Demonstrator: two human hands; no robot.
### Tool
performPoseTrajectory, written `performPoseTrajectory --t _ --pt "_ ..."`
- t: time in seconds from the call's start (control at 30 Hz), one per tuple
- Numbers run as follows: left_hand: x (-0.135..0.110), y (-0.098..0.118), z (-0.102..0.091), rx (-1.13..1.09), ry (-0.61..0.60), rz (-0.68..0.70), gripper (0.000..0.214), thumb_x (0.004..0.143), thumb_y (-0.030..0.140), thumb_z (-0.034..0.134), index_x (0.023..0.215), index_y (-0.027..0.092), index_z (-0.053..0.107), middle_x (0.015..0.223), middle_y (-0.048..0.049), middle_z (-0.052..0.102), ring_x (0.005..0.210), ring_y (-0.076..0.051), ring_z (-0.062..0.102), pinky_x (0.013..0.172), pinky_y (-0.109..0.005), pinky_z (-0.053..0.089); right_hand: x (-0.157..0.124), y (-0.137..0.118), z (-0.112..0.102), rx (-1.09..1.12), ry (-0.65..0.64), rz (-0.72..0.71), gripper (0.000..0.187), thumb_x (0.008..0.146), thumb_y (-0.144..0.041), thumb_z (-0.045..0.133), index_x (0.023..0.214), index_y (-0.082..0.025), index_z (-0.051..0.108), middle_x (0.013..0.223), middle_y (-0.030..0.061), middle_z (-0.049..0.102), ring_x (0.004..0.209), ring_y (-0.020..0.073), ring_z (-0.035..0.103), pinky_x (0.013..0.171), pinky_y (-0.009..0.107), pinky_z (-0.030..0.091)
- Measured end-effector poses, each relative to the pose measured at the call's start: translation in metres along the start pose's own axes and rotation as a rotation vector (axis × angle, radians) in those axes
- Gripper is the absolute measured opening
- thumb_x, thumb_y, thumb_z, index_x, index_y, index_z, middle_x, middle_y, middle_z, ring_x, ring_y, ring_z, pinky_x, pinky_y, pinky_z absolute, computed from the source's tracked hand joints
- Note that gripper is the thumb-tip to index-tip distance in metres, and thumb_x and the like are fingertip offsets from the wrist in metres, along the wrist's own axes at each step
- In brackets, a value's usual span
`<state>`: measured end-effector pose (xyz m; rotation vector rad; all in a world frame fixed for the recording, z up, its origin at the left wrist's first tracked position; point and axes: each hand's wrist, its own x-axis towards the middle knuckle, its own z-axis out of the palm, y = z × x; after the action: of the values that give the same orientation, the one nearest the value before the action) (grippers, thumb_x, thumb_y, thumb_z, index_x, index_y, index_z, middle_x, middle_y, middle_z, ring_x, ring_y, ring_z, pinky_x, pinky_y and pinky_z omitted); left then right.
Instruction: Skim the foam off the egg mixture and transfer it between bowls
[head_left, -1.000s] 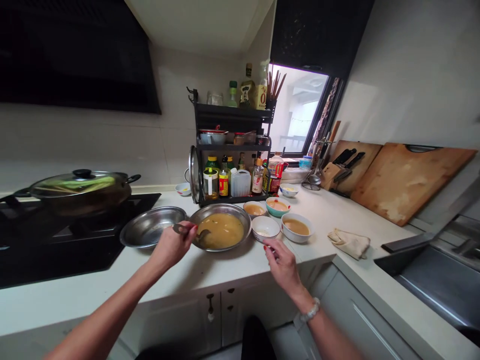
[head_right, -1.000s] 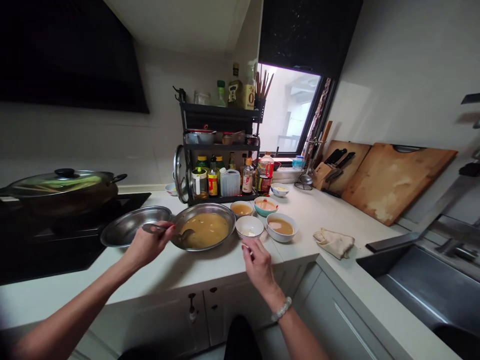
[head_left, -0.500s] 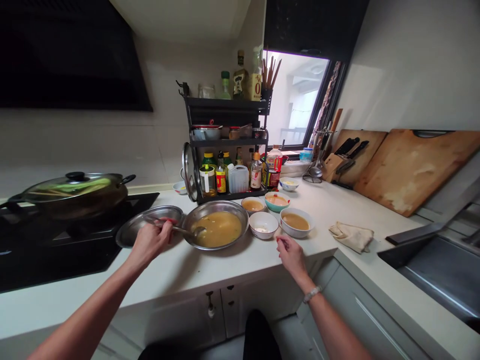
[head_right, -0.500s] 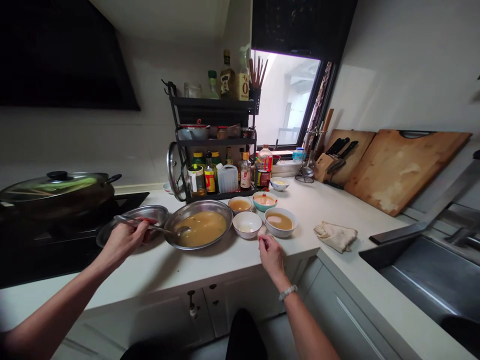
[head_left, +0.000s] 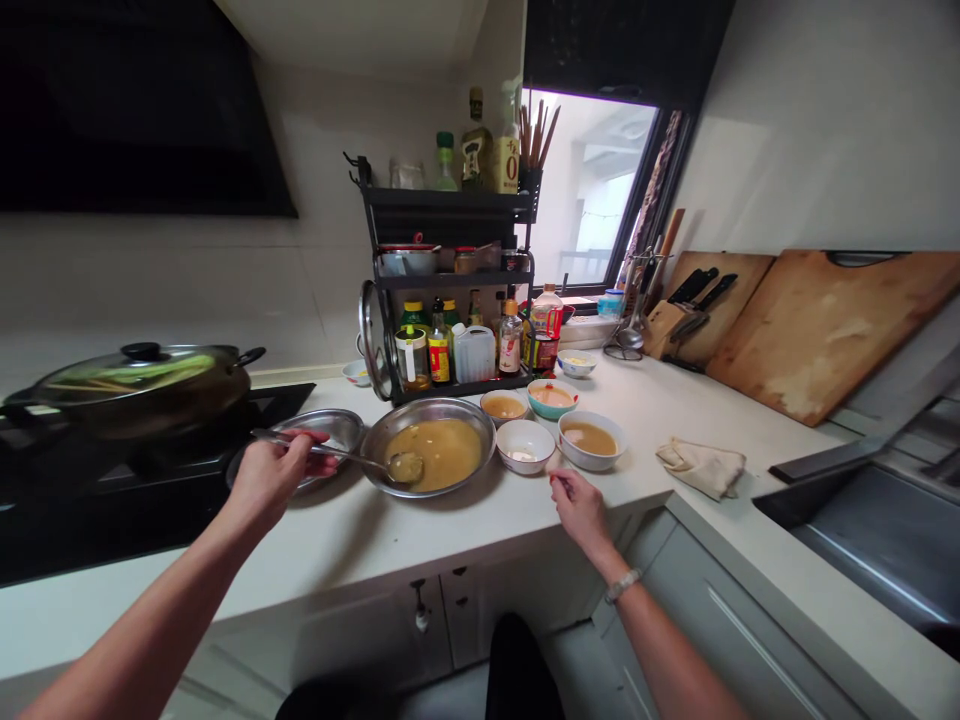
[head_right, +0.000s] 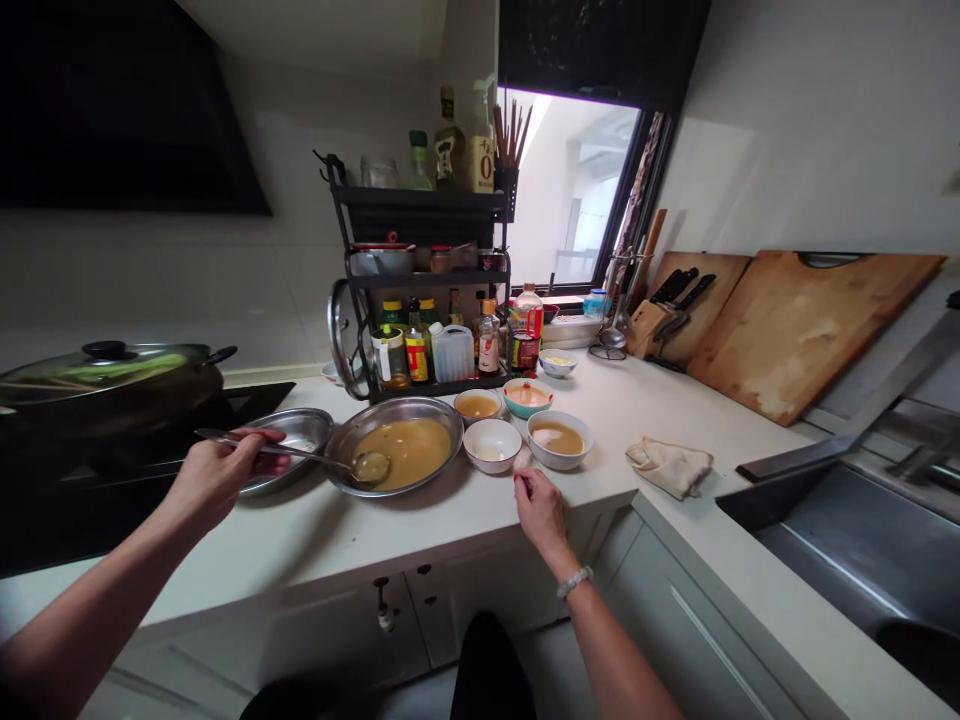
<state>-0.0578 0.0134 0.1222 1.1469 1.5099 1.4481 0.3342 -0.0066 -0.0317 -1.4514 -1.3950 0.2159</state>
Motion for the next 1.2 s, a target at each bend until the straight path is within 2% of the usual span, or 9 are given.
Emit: performPoseTrajectory --t 0.23,0.4,0.6,0.7,0.87,0.93,1.07,1.2 --pt "0.005 0.006 0.010 -0.077 0.054 0.017 0.012 0.070 0.007 0.049 0.072 0.013 0.060 0.048 -0.0006 0.060 0.046 -0.018 0.064 0.052 -0.028 0.057 0.002 0.003 0.002 -0.045 -0.026 0.005 0.028 0.081 -0.035 0.045 0.086 -0.019 0.067 0.071 0.0058 0.068 0.065 0.0183 0.065 0.057 0.025 0.047" --pt "0.006 0.014 0.020 -0.143 0.078 0.011 0.014 0.071 0.007 0.049 0.066 0.013 0.060 0.050 -0.0013 0.061 0.043 -0.014 0.061 0.050 -0.024 0.055 0.003 0.005 0.003 -0.070 -0.019 -0.009 0.028 0.082 -0.034 0.044 0.086 -0.018 0.067 0.074 0.0065 0.069 0.065 0.0178 0.064 0.058 0.025 0.047" --pt "0.016 0.017 0.038 -0.170 0.016 0.052 0.011 0.071 0.010 0.051 0.069 0.010 0.061 0.058 -0.0039 0.064 0.046 -0.013 0.062 0.052 -0.023 0.055 0.003 -0.001 0.003 -0.124 0.015 -0.047 0.028 0.083 -0.032 0.043 0.081 -0.018 0.067 0.071 0.0067 0.068 0.065 0.0179 0.063 0.060 0.025 0.045" --pt "0.016 0.023 0.053 -0.180 -0.006 0.092 0.010 0.071 0.011 0.051 0.071 0.010 0.061 0.058 -0.0032 0.063 0.046 -0.013 0.062 0.052 -0.024 0.055 0.003 -0.005 0.004 -0.139 0.021 -0.055 0.028 0.083 -0.031 0.042 0.083 -0.018 0.066 0.074 0.0073 0.069 0.068 0.0184 0.064 0.063 0.026 0.046" --pt "0.007 0.041 0.087 -0.200 -0.086 0.087 0.013 0.073 0.011 0.048 0.070 0.012 0.061 0.048 -0.0008 0.059 0.042 -0.014 0.060 0.051 -0.024 0.054 0.004 -0.007 0.005 -0.178 -0.012 -0.005 0.033 0.082 -0.030 0.043 0.104 -0.015 0.063 0.078 0.0070 0.069 0.070 0.0188 0.064 0.064 0.026 0.046" --pt "0.005 0.045 0.101 -0.207 -0.119 0.079 0.014 0.074 0.010 0.047 0.071 0.012 0.060 0.046 -0.0008 0.059 0.042 -0.014 0.060 0.052 -0.025 0.054 0.004 -0.006 0.006 -0.199 -0.023 -0.001 0.035 0.082 -0.030 0.044 0.107 -0.015 0.062 0.078 0.0067 0.069 0.070 0.0191 0.064 0.064 0.026 0.046" --pt "0.002 0.045 0.131 -0.223 -0.151 0.062 0.014 0.072 0.008 0.046 0.071 0.013 0.059 0.045 -0.0014 0.060 0.041 -0.015 0.060 0.054 -0.027 0.055 0.004 -0.004 0.008 -0.217 -0.028 -0.015 0.033 0.083 -0.028 0.043 0.106 -0.016 0.063 0.079 0.0068 0.069 0.072 0.0190 0.064 0.064 0.026 0.046" --pt "-0.006 0.037 0.156 -0.182 -0.268 0.139 0.012 0.073 0.013 0.046 0.074 0.014 0.058 0.047 -0.0009 0.062 0.043 -0.017 0.063 0.053 -0.029 0.054 0.002 -0.005 0.008 -0.224 -0.014 -0.034 0.031 0.084 -0.027 0.042 0.104 -0.017 0.063 0.079 0.0064 0.068 0.071 0.0183 0.064 0.064 0.025 0.046"
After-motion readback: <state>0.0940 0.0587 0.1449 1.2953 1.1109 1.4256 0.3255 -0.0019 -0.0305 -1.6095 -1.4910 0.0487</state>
